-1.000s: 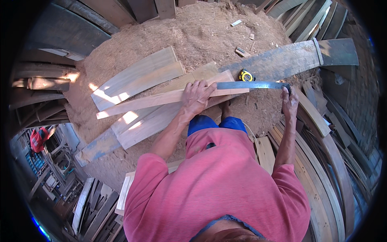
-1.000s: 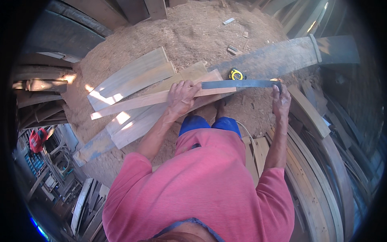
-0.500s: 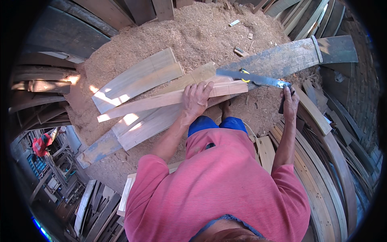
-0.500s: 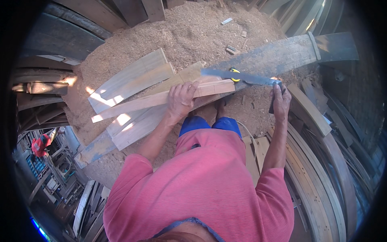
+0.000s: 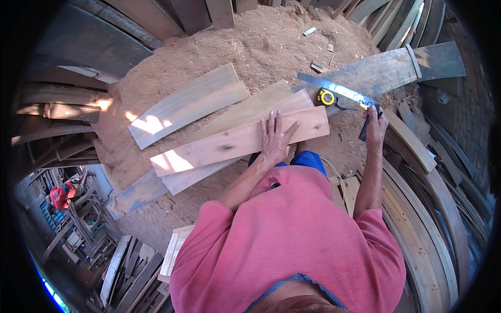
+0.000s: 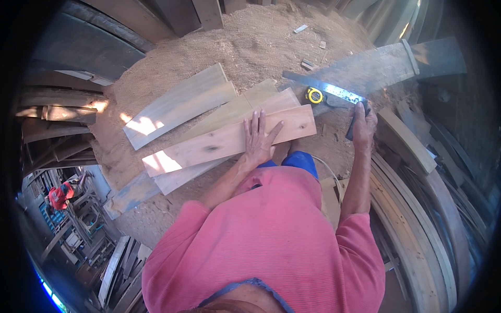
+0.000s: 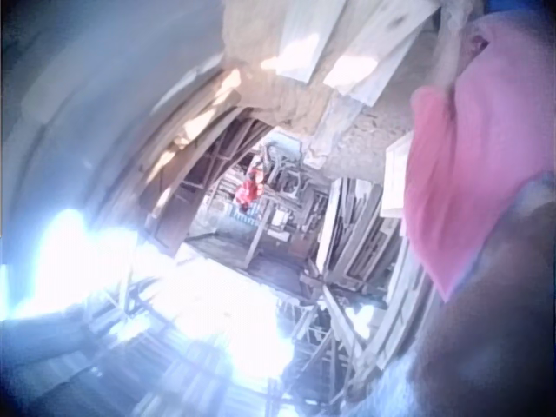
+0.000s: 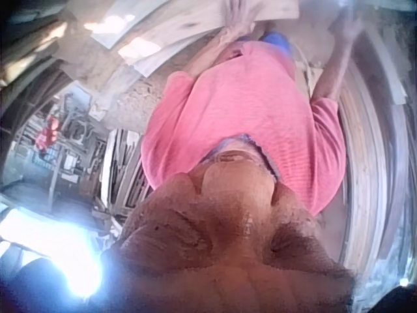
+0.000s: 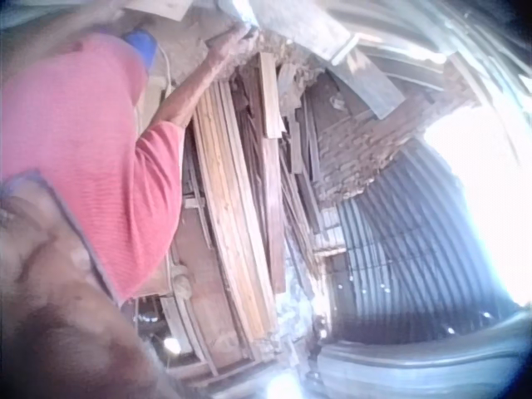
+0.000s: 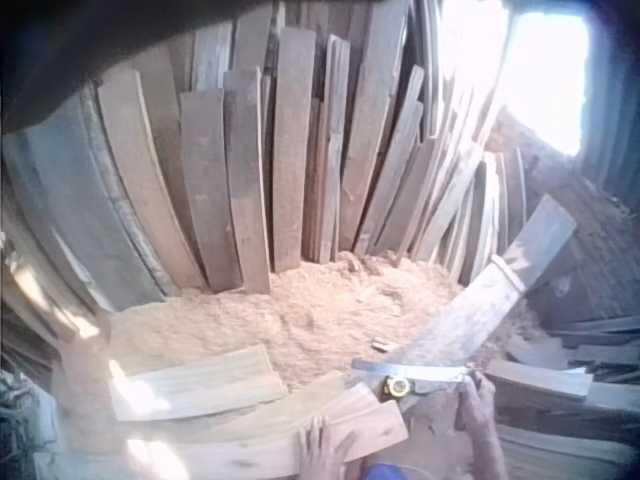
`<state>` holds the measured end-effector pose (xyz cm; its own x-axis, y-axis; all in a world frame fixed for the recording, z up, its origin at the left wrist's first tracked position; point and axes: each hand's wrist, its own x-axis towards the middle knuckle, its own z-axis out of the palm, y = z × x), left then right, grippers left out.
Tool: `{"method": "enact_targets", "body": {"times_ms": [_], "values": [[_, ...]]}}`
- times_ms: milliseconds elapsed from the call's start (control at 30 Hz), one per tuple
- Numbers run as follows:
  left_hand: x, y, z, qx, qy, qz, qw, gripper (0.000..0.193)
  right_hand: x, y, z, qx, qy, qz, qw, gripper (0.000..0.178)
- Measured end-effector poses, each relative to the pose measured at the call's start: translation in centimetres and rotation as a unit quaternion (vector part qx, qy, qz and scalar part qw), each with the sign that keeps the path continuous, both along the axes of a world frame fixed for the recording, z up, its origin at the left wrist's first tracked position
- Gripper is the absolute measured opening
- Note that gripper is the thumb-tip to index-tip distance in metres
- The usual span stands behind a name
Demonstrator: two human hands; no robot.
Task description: The person measures a wooden plank with a tape measure and marks it using a metal square and a pencil. They repeat the process on another plank, aligning the square and drawing lines for cutting.
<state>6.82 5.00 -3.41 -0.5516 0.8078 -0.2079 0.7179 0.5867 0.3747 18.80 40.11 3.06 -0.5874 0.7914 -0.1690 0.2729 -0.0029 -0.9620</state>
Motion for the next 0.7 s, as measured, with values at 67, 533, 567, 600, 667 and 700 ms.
{"method": "enact_targets", "body": {"times_ms": [67,533,567,600,667,700], "values": [[-2.7,-0.5,0.7,-0.002,0.021,-0.04,0.999,0.111,-0.1,-0.9,0.6,0.023,-0.014,-0.013,1.0,0.025],[-7.9,1.2,1.5,-0.083,0.004,0.038,0.996,0.118,4.0,-17.1,-3.7,-0.006,-0.092,-0.273,0.958,0.039],[-8.3,1.3,1.4,-0.079,0.017,0.042,0.996,0.12,3.8,-18.7,-4.6,-0.008,-0.068,-0.26,0.963,0.037],[-8.4,1.2,1.1,-0.079,0.013,0.036,0.996,0.124,3.5,-20.0,-5.5,0.0,-0.044,-0.244,0.969,0.034],[-8.4,0.8,0.4,-0.083,0.028,0.028,0.996,0.121,2.3,-22.3,-7.1,-0.087,-0.045,-0.216,0.971,0.025],[-8.3,0.5,-0.1,-0.073,0.041,0.025,0.996,0.12,2.2,-23.4,-7.5,-0.1,-0.055,-0.169,0.979,0.026]]}}
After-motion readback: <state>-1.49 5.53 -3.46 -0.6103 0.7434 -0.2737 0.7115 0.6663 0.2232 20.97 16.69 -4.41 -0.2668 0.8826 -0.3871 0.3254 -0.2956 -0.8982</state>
